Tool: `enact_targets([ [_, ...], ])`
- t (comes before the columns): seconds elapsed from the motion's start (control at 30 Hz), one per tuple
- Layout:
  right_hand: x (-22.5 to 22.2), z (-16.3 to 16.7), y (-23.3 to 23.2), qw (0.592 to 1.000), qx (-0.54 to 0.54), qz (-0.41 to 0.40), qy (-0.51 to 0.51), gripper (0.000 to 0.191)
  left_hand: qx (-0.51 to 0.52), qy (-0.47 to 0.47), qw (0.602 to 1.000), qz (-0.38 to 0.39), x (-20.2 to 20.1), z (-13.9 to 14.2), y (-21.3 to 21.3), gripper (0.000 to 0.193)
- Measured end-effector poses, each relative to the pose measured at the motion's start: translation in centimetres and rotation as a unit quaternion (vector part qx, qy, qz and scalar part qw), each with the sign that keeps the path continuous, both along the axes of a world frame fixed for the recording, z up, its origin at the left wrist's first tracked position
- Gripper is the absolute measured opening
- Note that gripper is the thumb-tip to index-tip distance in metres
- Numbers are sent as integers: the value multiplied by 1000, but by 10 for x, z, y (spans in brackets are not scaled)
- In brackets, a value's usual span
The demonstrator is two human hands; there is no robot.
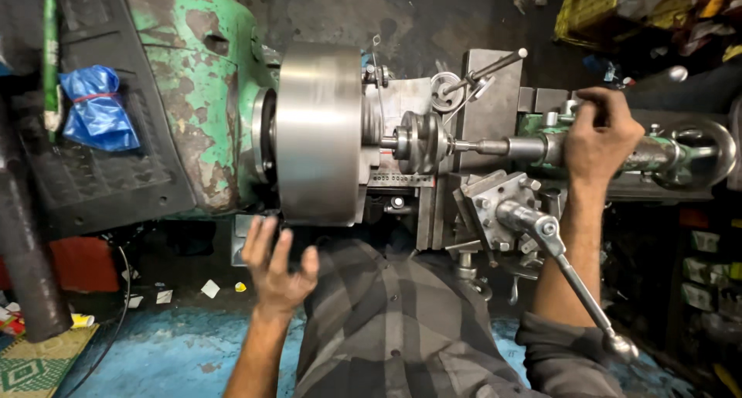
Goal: The person stands at a lathe in a machine shop and fits a metal workpiece into the chuck, tightening it and turning the machine controls. They use a chuck key and a mallet to seat the part, then operate the lathe handles while the spindle runs.
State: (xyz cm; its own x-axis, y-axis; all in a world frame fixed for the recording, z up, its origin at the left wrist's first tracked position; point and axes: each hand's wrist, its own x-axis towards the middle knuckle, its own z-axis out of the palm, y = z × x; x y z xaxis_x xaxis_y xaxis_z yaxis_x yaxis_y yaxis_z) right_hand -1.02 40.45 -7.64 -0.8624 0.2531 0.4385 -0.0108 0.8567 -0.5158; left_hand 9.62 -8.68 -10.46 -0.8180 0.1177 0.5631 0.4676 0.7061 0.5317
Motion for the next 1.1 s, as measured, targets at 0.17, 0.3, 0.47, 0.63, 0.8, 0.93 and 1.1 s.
enact_targets([
  [0.17, -2, 10, -8, 998, -35, 23, -37, 18, -118, -83, 988, -60, -83, 66, 19, 46],
  [0.3, -5, 11, -6, 998, -58, 11, -12, 21, -64, -189, 975, -101, -142, 97, 26, 45],
  [0.47, -8, 9, 1, 996, -77, -9, -54, 14, 5, -227, 963, -146, -195, 101, 32, 46],
  [0.63, -11, 9, 8, 994, -93, -9, -51, 14, 68, -312, 939, -131, -207, 96, 31, 53],
  [0.8, -9, 6, 13, 994, -97, 8, -54, 18, 89, -346, 927, -112, -206, 97, 34, 53],
  [0.93, -8, 3, 18, 993, -105, 2, -54, 20, 94, -352, 925, -110, -208, 99, 38, 53],
  [1.1, -8, 0, 21, 993, -103, -6, -53, 17, 96, -356, 923, -106, -208, 99, 38, 53],
])
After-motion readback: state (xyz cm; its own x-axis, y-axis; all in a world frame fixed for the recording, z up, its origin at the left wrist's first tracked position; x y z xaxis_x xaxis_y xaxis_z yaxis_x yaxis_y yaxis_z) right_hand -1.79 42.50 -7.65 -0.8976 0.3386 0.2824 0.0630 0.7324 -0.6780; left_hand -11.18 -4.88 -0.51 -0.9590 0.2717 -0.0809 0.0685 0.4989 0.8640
